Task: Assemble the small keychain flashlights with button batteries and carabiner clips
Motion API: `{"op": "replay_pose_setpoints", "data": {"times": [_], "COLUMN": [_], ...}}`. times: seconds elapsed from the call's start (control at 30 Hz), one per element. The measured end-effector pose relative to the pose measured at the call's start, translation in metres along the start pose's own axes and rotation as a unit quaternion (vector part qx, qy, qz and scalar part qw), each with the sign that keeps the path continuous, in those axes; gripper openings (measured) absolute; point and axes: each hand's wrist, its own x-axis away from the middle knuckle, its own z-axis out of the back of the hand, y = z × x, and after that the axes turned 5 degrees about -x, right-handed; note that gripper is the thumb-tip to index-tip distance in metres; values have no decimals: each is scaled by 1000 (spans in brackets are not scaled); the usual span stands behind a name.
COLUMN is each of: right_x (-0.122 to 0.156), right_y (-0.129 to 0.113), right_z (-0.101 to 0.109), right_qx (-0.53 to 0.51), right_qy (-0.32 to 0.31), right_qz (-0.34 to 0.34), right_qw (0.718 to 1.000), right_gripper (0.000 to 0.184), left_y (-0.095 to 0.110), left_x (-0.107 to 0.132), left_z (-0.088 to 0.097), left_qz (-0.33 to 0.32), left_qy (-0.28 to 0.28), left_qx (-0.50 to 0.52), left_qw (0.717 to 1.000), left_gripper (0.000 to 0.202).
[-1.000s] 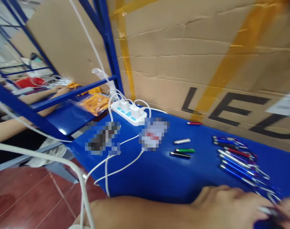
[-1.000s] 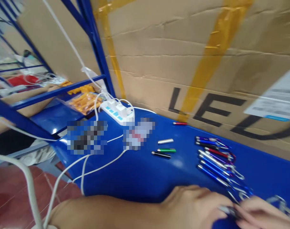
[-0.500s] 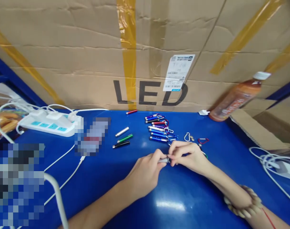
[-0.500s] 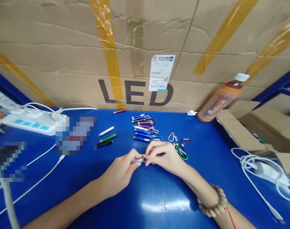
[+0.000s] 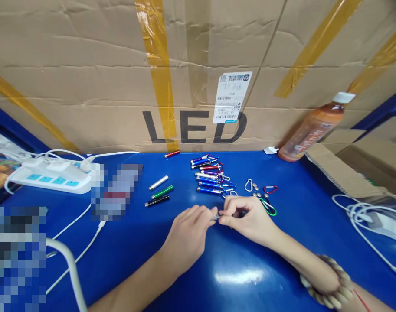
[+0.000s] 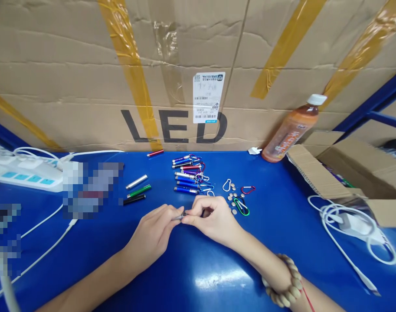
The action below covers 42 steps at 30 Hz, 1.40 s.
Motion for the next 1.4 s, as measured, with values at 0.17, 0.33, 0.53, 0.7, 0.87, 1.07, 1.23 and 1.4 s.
{"op": "replay_pose_setpoints", "data": {"times": [0.17,0.33,0.53,0.7,0.87,1.07,1.23,1.4], "right_x": [-1,-5,-7,-3,-3,-1,0,0], "right_y": [-2,-11,-10,-2,-7,-16,-15,-14], "right_z": [0,20,34,23,30,36,25,24], "right_qx": [-3,46,252,352,379,457,471,393], "right_qy": [5,65,-33,-144,-132,-116,-111,-33], "right_qz": [-46,-17,50,83,75,19,-24,10], "right_qw": [999,997,966,921,913,882,875,919], "right_gripper": [35,32,18,12,19,17,16,18], "left_y": [-1,8,11,13,15,16,18,18], "left_x": [-2,0,-3,-2,-2,-2,0,-1], "left_z": [-2,-3,-1,-2,0,1,1,3], "left_qz": [38,179,231,227,231,233,233,231], "left_qy": [-4,-56,-64,-60,-53,-60,-71,-68], "left_qx": [41,161,157,162,168,186,195,209], "left_qw": [998,969,958,959,957,953,950,948], "left_gripper": [20,16,17,17,17,17,16,15]}}
